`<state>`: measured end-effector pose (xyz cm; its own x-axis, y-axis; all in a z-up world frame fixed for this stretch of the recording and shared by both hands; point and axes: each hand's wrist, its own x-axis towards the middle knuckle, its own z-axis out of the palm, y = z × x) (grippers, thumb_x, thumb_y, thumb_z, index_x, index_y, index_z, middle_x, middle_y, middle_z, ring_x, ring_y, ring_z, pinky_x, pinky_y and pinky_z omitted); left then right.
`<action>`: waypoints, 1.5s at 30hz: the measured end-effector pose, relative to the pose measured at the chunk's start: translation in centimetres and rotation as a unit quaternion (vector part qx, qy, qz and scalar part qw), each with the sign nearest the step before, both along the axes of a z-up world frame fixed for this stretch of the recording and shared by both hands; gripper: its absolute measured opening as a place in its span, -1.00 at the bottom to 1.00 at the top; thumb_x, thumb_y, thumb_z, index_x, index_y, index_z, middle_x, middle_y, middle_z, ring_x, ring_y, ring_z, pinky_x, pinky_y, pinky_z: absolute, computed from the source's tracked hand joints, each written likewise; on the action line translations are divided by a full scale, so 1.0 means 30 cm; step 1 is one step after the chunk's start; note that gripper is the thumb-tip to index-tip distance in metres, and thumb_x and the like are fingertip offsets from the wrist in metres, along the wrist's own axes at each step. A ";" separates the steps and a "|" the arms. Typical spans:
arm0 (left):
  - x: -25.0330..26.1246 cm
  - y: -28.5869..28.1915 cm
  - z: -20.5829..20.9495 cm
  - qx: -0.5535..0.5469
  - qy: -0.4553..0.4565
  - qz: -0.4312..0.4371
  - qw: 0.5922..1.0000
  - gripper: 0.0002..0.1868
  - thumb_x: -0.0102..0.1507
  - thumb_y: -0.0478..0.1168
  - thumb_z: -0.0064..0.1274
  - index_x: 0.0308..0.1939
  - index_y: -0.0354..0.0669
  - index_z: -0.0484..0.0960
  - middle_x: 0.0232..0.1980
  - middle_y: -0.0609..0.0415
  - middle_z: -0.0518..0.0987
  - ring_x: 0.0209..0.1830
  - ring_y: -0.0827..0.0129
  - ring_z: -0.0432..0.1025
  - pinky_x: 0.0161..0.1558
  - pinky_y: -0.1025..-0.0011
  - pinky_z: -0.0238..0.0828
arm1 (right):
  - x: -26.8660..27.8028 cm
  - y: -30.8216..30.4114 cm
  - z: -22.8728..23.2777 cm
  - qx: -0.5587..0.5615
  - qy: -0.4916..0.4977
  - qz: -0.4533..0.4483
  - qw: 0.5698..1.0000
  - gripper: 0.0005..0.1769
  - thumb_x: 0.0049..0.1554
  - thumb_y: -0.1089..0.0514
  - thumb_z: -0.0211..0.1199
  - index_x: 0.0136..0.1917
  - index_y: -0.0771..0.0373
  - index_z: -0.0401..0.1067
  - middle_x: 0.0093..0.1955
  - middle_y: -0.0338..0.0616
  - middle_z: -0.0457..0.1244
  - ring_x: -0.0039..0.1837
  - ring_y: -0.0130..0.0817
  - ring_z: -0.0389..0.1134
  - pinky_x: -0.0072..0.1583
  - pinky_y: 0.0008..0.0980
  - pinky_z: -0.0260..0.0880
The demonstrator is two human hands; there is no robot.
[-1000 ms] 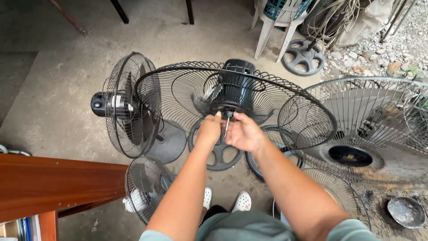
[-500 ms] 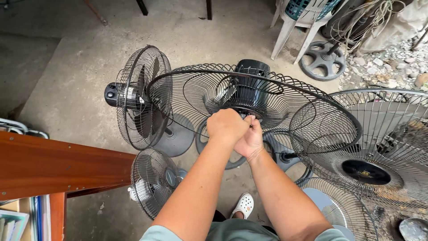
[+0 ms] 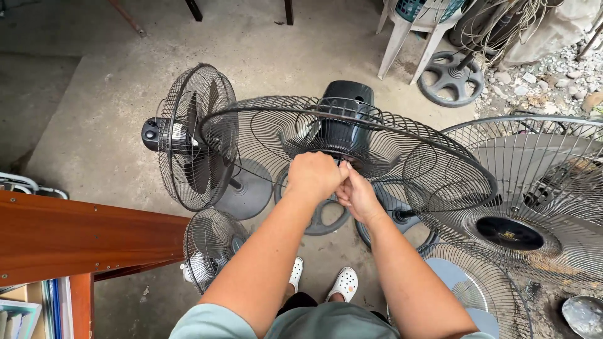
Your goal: The person disassembles a standing fan by removing the front grille and fan blades, then uses a brush to clean the motor housing and stand. The person places the removed parts on the floor and continues brushing the fan components.
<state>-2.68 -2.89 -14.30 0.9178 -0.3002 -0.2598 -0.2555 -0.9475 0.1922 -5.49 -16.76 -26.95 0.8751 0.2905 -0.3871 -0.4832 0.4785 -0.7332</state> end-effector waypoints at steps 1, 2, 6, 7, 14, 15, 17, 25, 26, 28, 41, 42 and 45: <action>0.005 0.001 0.000 0.008 -0.015 -0.024 1.000 -0.40 0.34 0.16 -0.22 -0.36 -0.20 0.76 -0.29 -0.10 0.70 -0.23 0.04 0.62 -0.15 0.13 0.54 | 0.001 0.001 0.006 -0.002 0.006 -0.004 1.000 -0.57 0.33 -0.24 -0.10 -0.13 0.09 0.31 -0.34 -0.37 0.09 -0.37 -0.56 -0.03 -0.35 -0.53 -0.08; 0.002 -0.004 -0.004 0.014 -0.028 -0.047 0.998 -0.42 0.35 0.13 -0.23 -0.36 -0.19 0.77 -0.29 -0.10 0.70 -0.23 0.05 0.62 -0.16 0.13 0.54 | -0.007 -0.004 0.008 -0.005 0.015 -0.008 1.000 -0.57 0.33 -0.23 -0.08 -0.15 0.10 0.31 -0.36 -0.38 0.08 -0.38 -0.57 -0.04 -0.35 -0.53 -0.09; -0.008 -0.015 -0.018 0.001 0.003 -0.034 0.999 -0.38 0.36 0.18 -0.27 -0.34 -0.19 0.76 -0.30 -0.09 0.70 -0.25 0.05 0.61 -0.16 0.13 0.54 | -0.026 -0.002 -0.008 -0.009 -0.003 -0.047 0.999 -0.56 0.34 -0.22 -0.06 -0.22 0.08 0.25 -0.41 -0.39 0.05 -0.41 -0.59 -0.08 -0.38 -0.54 -0.14; -0.011 -0.016 -0.019 -0.001 -0.013 -0.052 0.999 -0.37 0.37 0.18 -0.28 -0.34 -0.19 0.76 -0.30 -0.09 0.70 -0.25 0.04 0.61 -0.17 0.12 0.54 | -0.030 0.000 -0.013 -0.018 0.001 -0.059 0.998 -0.56 0.33 -0.22 -0.07 -0.23 0.08 0.24 -0.41 -0.38 0.05 -0.42 -0.59 -0.09 -0.38 -0.54 -0.15; -0.006 -0.022 -0.013 -0.035 -0.009 -0.037 0.999 -0.36 0.37 0.20 -0.25 -0.36 -0.24 0.74 -0.35 -0.11 0.68 -0.29 0.02 0.61 -0.19 0.12 0.54 | -0.018 0.005 -0.017 -0.033 0.005 -0.104 0.994 -0.52 0.33 -0.23 0.00 -0.29 0.10 0.22 -0.45 -0.38 0.02 -0.45 -0.59 -0.09 -0.38 -0.53 -0.13; -0.003 -0.025 -0.020 -0.039 -0.010 -0.035 0.999 -0.35 0.37 0.21 -0.25 -0.36 -0.24 0.74 -0.35 -0.11 0.67 -0.30 0.02 0.60 -0.20 0.12 0.54 | -0.017 0.000 -0.018 -0.040 0.006 -0.103 0.994 -0.52 0.32 -0.23 0.00 -0.29 0.09 0.23 -0.46 -0.38 0.01 -0.45 -0.59 -0.09 -0.39 -0.53 -0.13; -0.002 -0.021 -0.047 -0.043 -0.010 -0.031 0.999 -0.34 0.36 0.22 -0.25 -0.37 -0.25 0.74 -0.36 -0.12 0.67 -0.31 0.02 0.60 -0.20 0.13 0.54 | -0.021 0.000 -0.029 -0.052 0.008 -0.100 0.994 -0.54 0.30 -0.23 0.00 -0.29 0.08 0.24 -0.47 -0.39 0.00 -0.45 -0.59 -0.10 -0.40 -0.53 -0.14; 0.019 0.116 -0.181 -0.218 0.060 0.055 0.973 -0.23 0.43 0.19 -0.46 -0.42 -0.26 0.73 -0.36 -0.26 0.69 -0.32 -0.12 0.57 -0.10 0.04 0.47 | 0.014 -0.015 -0.005 -0.149 -0.105 -0.074 0.980 -0.65 0.23 -0.02 0.22 -0.31 0.15 0.27 -0.42 -0.43 0.04 -0.43 -0.59 -0.02 -0.39 -0.48 -0.08; 0.003 0.111 -0.203 -0.212 0.033 0.027 0.976 -0.25 0.43 0.19 -0.46 -0.38 -0.24 0.73 -0.33 -0.28 0.67 -0.28 -0.17 0.53 -0.11 -0.04 0.43 | -0.015 -0.051 0.015 -0.163 -0.093 -0.049 0.981 -0.59 0.26 -0.05 0.21 -0.34 0.16 0.27 -0.44 -0.43 0.05 -0.43 -0.58 -0.01 -0.39 -0.48 -0.06; -0.002 0.113 -0.231 -0.220 0.088 0.016 0.971 -0.22 0.42 0.18 -0.53 -0.45 -0.24 0.69 -0.39 -0.21 0.70 -0.31 -0.09 0.59 -0.10 0.02 0.48 | -0.063 -0.080 0.054 -0.302 -0.117 -0.042 0.945 -0.53 0.25 -0.08 0.20 -0.39 0.21 0.29 -0.48 -0.38 0.08 -0.43 -0.51 0.04 -0.38 -0.42 0.03; -0.085 0.146 0.025 -0.076 -0.198 -0.065 0.975 -0.66 0.34 0.01 -0.05 -0.28 -0.16 0.66 -0.29 0.01 0.64 -0.26 0.12 0.58 -0.27 0.16 0.52 | -0.002 0.055 0.143 0.182 0.084 0.013 0.980 -0.43 0.29 -0.27 0.13 0.20 0.28 0.40 0.13 -0.13 0.32 0.15 -0.27 0.35 0.22 -0.21 0.39; -0.106 0.150 0.069 -0.129 -0.240 -0.108 0.956 -0.79 0.24 -0.08 0.03 -0.24 -0.11 0.66 -0.29 0.06 0.63 -0.22 0.17 0.57 -0.21 0.21 0.51 | -0.010 0.079 0.142 0.171 0.082 -0.020 0.982 -0.48 0.27 -0.23 0.12 0.21 0.25 0.40 0.17 -0.16 0.33 0.18 -0.32 0.36 0.25 -0.24 0.39; -0.139 0.188 0.202 -0.187 -0.397 -0.259 0.861 -0.62 0.27 -0.16 0.09 0.16 -0.13 0.66 0.02 0.13 0.61 -0.02 0.27 0.46 0.03 0.26 0.38 | -0.050 0.149 0.150 0.151 0.074 -0.109 0.980 -0.55 0.20 -0.14 0.09 0.22 0.14 0.41 0.21 -0.26 0.36 0.22 -0.44 0.39 0.28 -0.30 0.40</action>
<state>-6.86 2.75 -8.22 0.4796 -0.6496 0.5900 -0.8164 -0.5768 0.0286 -6.98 -12.29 -22.46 0.8695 0.2246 -0.4399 -0.4364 0.7667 -0.4710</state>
